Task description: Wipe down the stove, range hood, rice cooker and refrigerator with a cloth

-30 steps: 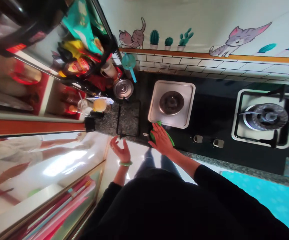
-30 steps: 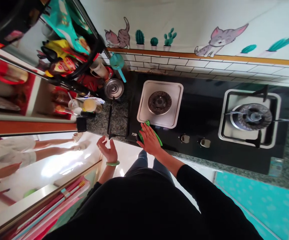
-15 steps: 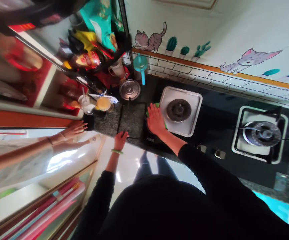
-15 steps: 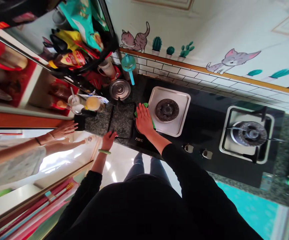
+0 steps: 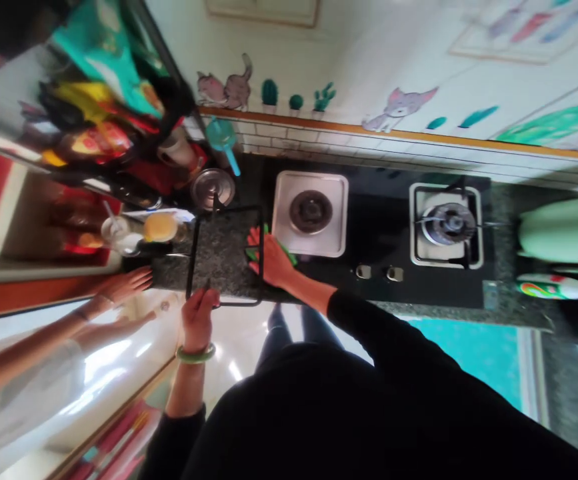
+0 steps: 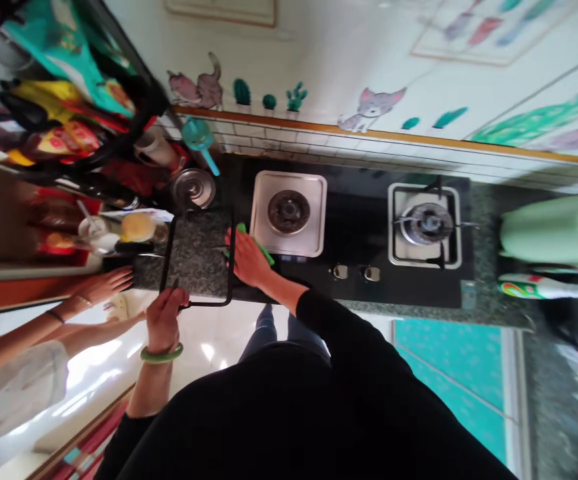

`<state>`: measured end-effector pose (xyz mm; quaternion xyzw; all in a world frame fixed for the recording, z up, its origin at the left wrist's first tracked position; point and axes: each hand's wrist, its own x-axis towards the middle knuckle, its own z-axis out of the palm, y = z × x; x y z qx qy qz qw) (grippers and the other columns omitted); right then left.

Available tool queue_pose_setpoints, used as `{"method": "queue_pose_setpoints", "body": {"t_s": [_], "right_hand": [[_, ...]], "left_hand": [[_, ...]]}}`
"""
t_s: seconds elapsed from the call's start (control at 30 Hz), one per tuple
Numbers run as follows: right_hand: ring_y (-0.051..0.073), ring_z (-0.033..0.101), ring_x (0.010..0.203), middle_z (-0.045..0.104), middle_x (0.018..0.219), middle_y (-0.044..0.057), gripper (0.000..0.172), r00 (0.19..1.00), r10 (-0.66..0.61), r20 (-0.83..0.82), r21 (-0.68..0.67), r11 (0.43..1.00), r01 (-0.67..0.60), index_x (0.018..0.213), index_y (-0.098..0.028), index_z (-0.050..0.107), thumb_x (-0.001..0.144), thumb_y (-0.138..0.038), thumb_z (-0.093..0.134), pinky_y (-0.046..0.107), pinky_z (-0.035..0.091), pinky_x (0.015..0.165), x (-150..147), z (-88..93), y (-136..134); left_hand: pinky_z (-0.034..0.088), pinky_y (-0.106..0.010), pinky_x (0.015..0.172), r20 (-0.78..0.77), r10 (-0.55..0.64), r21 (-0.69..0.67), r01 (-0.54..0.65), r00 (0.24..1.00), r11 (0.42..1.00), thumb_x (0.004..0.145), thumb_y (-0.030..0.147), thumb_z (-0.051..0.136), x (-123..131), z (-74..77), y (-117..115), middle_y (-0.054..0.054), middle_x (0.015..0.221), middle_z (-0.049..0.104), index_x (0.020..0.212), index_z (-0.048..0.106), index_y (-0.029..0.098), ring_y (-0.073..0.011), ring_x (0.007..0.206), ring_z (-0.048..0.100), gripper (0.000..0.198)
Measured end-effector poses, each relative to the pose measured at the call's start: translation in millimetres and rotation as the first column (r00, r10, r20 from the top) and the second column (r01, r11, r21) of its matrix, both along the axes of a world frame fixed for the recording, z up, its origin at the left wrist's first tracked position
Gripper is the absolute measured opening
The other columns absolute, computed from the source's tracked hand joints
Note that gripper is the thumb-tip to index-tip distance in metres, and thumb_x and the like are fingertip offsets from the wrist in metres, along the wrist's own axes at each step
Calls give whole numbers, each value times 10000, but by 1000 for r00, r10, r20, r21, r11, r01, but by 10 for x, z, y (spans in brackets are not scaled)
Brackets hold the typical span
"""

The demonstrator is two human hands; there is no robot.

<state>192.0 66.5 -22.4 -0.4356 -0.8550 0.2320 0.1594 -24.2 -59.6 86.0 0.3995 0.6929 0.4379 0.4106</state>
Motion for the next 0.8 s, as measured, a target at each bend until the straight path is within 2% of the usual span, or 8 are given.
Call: {"method": "queue_pose_setpoints", "body": {"t_s": [0.07, 0.13, 0.27, 0.4, 0.57, 0.7, 0.8], "right_hand": [[330, 180, 1677, 247, 1775, 210, 761, 999, 45, 13, 11, 999, -45, 1689, -33, 300, 1048, -352, 559, 515, 204, 1378, 280, 43, -490], [324, 175, 1679, 243, 1776, 201, 735, 998, -47, 40, 32, 998, 46, 1688, -29, 300, 1066, -349, 528, 523, 236, 1370, 683, 44, -841], [314, 198, 1674, 250, 1777, 176, 712, 943, -324, 79, 96, 944, 316, 1715, -75, 244, 1094, -344, 468, 555, 317, 1338, 1541, -40, -1318], [285, 332, 1632, 365, 1738, 146, 677, 912, -405, 70, 130, 910, 395, 1721, -145, 262, 1090, -278, 466, 532, 395, 1305, 2094, -170, -1692], [274, 454, 1569, 472, 1681, 128, 590, 909, -417, 23, 138, 902, 410, 1693, -192, 354, 1112, -286, 404, 539, 456, 1259, 2526, -313, -1955], [294, 418, 1589, 455, 1692, 122, 608, 853, -522, -9, 107, 848, 520, 1712, -214, 316, 1124, -360, 360, 569, 449, 1264, 2740, -302, -2012], [288, 361, 1617, 401, 1725, 106, 635, 826, -564, -9, 35, 825, 564, 1738, -235, 231, 1128, -383, 325, 573, 410, 1298, 2725, -202, -1951]], "left_hand": [[420, -278, 655, -49, -64, 48, 67, 997, 997, 929, 442, 654, 218, 27, 218, 14, 643, 552, 668, 580, 208, -141, 653, 509, 358], [416, -283, 663, -123, -131, 78, 142, 984, 987, 938, 419, 626, 493, 21, 452, 15, 638, 547, 652, 567, 212, -142, 646, 504, 358], [406, -282, 658, -214, -216, 72, 236, 953, 969, 945, 379, 564, 1101, -83, 838, 21, 611, 524, 620, 510, 225, -144, 623, 499, 364], [389, -280, 653, -280, -266, -3, 276, 922, 961, 944, 343, 514, 1618, -229, 1054, 19, 589, 509, 600, 491, 233, -149, 616, 489, 362], [381, -291, 677, -397, -278, -42, 285, 875, 958, 961, 309, 508, 1939, -373, 1155, 7, 609, 542, 613, 486, 237, -164, 643, 513, 356], [353, -297, 669, -460, -302, -36, 323, 835, 946, 968, 335, 531, 2038, -508, 1195, 15, 599, 517, 629, 499, 236, -170, 638, 497, 354], [344, -300, 682, -470, -303, -24, 331, 829, 943, 967, 359, 534, 2111, -612, 1226, 10, 624, 531, 653, 516, 234, -176, 655, 501, 338]]}}
